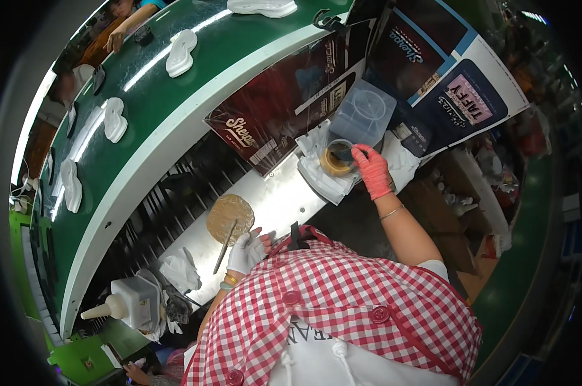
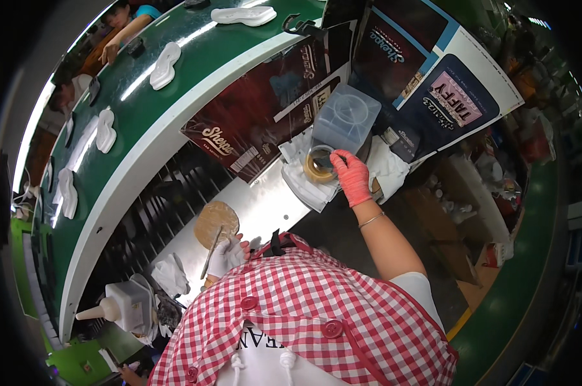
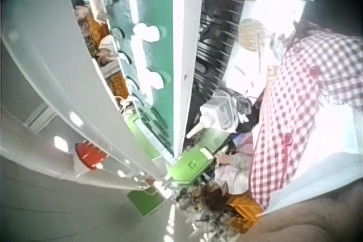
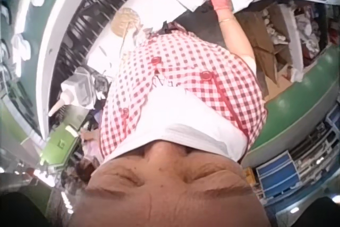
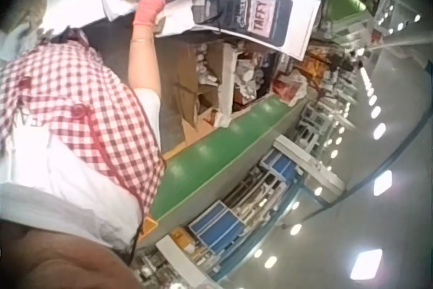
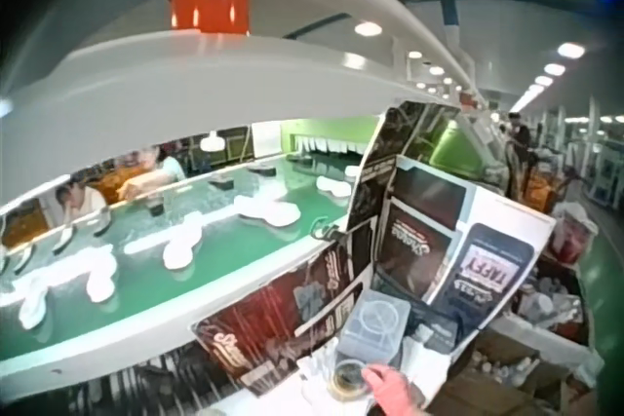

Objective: The person scrubs the insole of white plastic slippers with a green brush, then places each cleaned slipper onto a green conveyor belt. The process is repeated for multiple slippers in a factory setting.

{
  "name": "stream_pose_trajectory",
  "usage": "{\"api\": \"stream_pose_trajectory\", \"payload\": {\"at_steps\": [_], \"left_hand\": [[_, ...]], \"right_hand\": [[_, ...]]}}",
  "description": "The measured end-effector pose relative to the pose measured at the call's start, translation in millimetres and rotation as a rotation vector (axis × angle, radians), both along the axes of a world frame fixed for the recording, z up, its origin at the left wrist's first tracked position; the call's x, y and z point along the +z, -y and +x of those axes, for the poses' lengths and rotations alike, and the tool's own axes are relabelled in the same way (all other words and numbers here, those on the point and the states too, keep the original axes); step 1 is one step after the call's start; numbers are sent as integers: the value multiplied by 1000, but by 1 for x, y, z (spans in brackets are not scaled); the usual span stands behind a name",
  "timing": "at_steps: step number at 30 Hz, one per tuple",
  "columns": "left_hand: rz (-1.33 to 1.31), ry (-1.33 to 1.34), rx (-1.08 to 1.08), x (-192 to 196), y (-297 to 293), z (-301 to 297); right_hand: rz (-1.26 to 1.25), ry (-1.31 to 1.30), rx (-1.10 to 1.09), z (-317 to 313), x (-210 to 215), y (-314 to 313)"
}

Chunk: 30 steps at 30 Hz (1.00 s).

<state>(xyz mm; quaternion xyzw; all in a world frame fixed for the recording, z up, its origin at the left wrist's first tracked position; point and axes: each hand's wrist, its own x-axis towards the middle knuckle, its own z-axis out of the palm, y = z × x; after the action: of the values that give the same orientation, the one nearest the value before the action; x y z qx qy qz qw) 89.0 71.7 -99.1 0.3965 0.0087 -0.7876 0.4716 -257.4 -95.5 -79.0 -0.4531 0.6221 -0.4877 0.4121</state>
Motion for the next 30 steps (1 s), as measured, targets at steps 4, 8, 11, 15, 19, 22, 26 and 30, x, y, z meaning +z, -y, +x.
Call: {"api": "stream_pose_trajectory", "payload": {"at_steps": [4,8,11,15,19,22,26,30], "left_hand": [[-10,21,29,-4,-10,-7],[37,55,63,-3,-14,-19],[43,79,63,-3,-15,-32],[54,54,40,-8,-14,-49],[68,98,-10,-10,-9,-76],[52,70,-67,-29,-6,-90],[81,89,-169,-31,10,-128],[95,100,-336,-24,38,-166]], "right_hand": [[48,136,-1,-3,-6,1],[46,189,8,-9,-2,-3],[87,182,52,-19,-18,-2],[13,129,112,-34,-30,-8],[118,-20,254,-68,-42,-35],[309,-45,466,-106,-53,-63],[365,201,388,-110,-31,-89],[330,446,291,-77,-45,-86]]}}
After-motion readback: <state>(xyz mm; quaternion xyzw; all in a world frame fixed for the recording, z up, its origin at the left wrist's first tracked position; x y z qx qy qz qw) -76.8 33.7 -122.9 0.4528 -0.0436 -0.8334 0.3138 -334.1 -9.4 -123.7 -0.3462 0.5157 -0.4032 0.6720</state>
